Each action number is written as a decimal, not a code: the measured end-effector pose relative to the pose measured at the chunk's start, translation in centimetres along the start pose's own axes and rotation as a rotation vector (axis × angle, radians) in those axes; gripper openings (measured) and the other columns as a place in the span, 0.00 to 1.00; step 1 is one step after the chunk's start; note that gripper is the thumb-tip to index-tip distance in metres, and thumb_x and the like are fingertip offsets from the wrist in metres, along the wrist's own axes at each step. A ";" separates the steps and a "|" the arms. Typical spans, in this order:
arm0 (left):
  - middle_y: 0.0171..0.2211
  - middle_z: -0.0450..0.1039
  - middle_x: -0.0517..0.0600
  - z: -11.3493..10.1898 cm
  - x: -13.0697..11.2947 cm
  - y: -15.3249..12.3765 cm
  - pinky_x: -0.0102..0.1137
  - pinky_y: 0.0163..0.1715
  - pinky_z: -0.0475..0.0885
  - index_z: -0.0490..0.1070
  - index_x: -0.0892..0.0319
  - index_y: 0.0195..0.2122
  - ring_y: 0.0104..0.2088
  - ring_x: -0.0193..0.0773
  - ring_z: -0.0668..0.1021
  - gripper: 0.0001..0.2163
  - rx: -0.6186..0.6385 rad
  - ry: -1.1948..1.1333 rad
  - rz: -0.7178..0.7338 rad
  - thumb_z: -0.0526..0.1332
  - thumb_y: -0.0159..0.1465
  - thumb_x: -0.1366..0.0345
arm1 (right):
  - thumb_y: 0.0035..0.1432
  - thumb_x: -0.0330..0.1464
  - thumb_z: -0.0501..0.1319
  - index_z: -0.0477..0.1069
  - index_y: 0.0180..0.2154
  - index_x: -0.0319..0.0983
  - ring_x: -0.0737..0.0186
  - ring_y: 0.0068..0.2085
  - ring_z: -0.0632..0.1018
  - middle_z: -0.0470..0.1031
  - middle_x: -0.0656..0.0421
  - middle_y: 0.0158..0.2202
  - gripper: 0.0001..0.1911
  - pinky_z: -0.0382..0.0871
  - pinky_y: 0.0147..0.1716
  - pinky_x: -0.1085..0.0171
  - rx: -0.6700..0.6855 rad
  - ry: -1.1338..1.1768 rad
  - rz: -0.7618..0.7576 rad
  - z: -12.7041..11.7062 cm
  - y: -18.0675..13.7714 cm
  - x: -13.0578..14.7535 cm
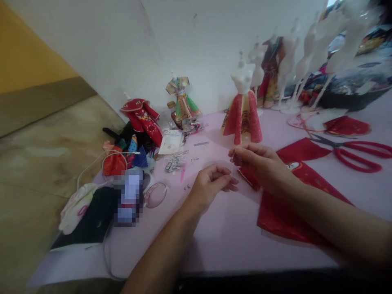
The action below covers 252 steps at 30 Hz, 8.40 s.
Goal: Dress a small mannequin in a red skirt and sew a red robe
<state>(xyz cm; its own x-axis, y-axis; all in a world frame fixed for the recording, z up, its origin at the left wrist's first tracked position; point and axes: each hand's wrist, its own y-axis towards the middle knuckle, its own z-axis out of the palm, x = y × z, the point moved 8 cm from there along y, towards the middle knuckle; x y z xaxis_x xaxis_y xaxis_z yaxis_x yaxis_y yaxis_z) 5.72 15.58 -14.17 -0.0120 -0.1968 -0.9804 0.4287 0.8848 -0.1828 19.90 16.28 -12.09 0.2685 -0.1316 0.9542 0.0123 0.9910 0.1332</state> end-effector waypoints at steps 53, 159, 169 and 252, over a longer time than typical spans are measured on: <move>0.26 0.76 0.45 -9.6 -4.7 0.5 0.30 0.32 0.65 0.74 0.57 0.27 0.29 0.36 0.75 0.04 -0.461 1.131 0.185 0.59 0.55 0.70 | 0.59 0.26 0.65 0.75 0.35 0.39 0.71 0.28 0.77 0.78 0.61 0.31 0.03 0.77 0.28 0.73 -0.160 0.701 0.249 -2.6 1.6 -0.6; 0.21 0.67 0.41 -11.7 -3.9 1.0 0.28 0.27 0.62 0.74 0.57 0.43 0.23 0.33 0.71 0.13 -0.378 0.936 0.160 0.61 0.57 0.64 | 0.59 0.29 0.66 0.79 0.36 0.38 0.70 0.31 0.74 0.77 0.60 0.34 0.03 0.75 0.31 0.71 -0.037 0.457 0.202 -2.6 1.9 -0.5; 0.21 0.69 0.44 -12.9 -4.1 0.8 0.29 0.29 0.61 0.77 0.57 0.38 0.25 0.35 0.71 0.10 -0.479 1.107 0.081 0.61 0.58 0.61 | 0.58 0.28 0.66 0.78 0.33 0.37 0.72 0.28 0.73 0.76 0.60 0.30 0.02 0.72 0.27 0.72 -0.047 0.456 0.199 -2.4 1.8 -0.2; 0.26 0.73 0.46 12.5 3.1 1.1 0.30 0.33 0.76 0.67 0.59 0.31 0.29 0.35 0.82 0.04 -0.044 0.121 0.120 0.63 0.59 0.68 | 0.56 0.36 0.70 0.80 0.29 0.40 0.72 0.27 0.72 0.77 0.59 0.33 0.06 0.70 0.27 0.71 -0.078 0.199 -0.063 -11.1 -4.4 10.5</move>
<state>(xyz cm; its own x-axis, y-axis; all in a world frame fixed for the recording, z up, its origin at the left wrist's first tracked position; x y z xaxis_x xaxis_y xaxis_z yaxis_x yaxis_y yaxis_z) 17.41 10.70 -16.47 -0.0728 -0.0387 -0.9966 0.3934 0.9171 -0.0644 33.38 10.81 -5.61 0.4497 -0.1936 0.8719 0.1071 0.9809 0.1625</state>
